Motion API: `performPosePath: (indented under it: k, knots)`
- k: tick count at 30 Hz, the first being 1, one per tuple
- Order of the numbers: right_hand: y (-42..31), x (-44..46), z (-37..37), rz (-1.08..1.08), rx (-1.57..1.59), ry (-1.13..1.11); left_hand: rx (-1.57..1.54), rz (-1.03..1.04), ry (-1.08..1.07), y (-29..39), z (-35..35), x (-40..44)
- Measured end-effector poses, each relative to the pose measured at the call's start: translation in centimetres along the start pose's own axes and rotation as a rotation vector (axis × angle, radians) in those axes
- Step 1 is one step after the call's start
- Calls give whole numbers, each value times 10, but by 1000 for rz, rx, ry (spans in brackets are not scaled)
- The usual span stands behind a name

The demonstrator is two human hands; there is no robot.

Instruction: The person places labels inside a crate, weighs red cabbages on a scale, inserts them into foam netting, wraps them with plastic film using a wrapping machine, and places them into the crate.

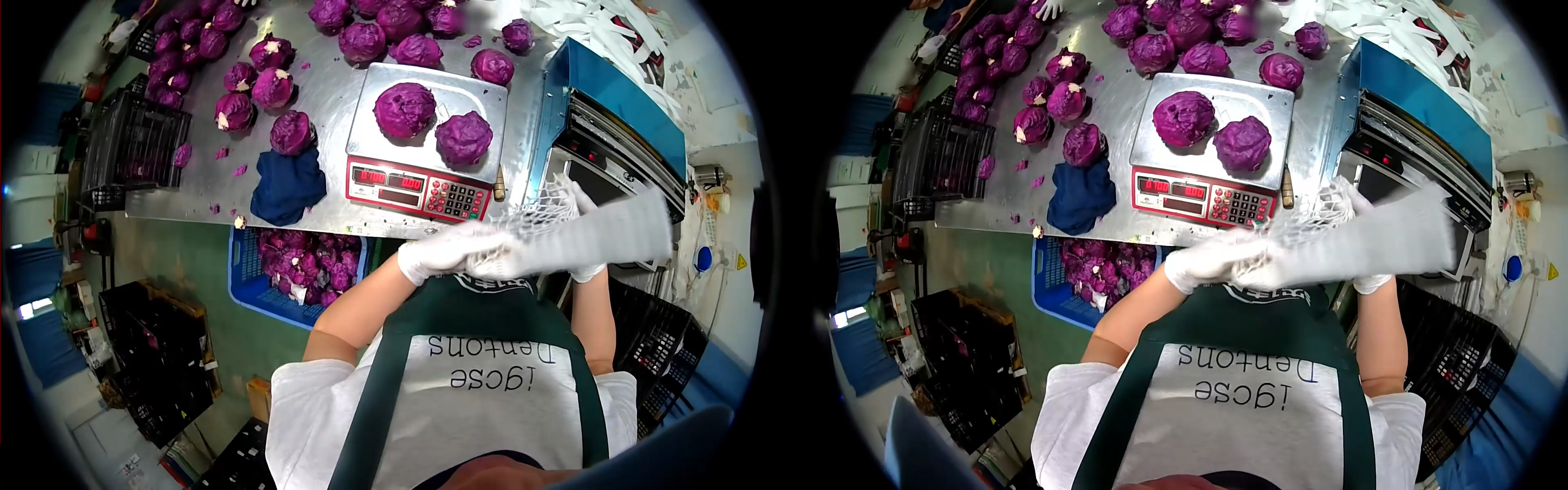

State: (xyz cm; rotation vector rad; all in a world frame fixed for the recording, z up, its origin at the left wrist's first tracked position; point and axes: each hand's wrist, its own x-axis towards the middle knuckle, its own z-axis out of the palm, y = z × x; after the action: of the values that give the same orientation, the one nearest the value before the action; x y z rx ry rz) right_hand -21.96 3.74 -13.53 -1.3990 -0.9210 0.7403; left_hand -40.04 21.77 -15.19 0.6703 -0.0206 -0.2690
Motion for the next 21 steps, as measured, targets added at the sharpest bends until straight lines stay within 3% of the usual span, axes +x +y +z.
performPosePath:
  k: [1,2,4,6,7,8,9,11,12,14,16,17,18,20,21]
  knots:
    - [-5,-4,-1,304,796,107,119,44,171,6,4,5]
    - [14,-5,-15,470,1012,-37,188,88,149,15,-4,4]
    - [20,-21,-4,702,775,53,200,326,256,28,2,6]
    - [23,-21,19,777,762,8,151,343,278,28,-3,8]
    - [7,-15,29,606,350,-131,215,350,291,25,-2,9]
    - [16,-12,28,404,146,-214,282,357,305,25,-1,10]
    - [14,-13,29,473,163,-105,297,299,352,26,0,8]
    - [21,-15,26,584,447,120,99,349,290,28,-3,9]
    - [31,-10,20,484,603,181,-2,373,262,27,-4,8]
    - [18,-4,21,489,840,467,-459,278,26,16,-8,3]
    - [6,1,13,409,1175,240,-627,173,-78,1,-8,2]
    - [-4,6,9,388,1221,177,-584,117,24,0,-4,3]
    - [-13,10,4,368,1265,112,-484,51,-32,3,-9,1]
    - [-35,16,8,510,1223,263,-174,-140,85,19,-26,0]
    - [-26,15,1,364,847,225,124,37,356,25,-23,-1]
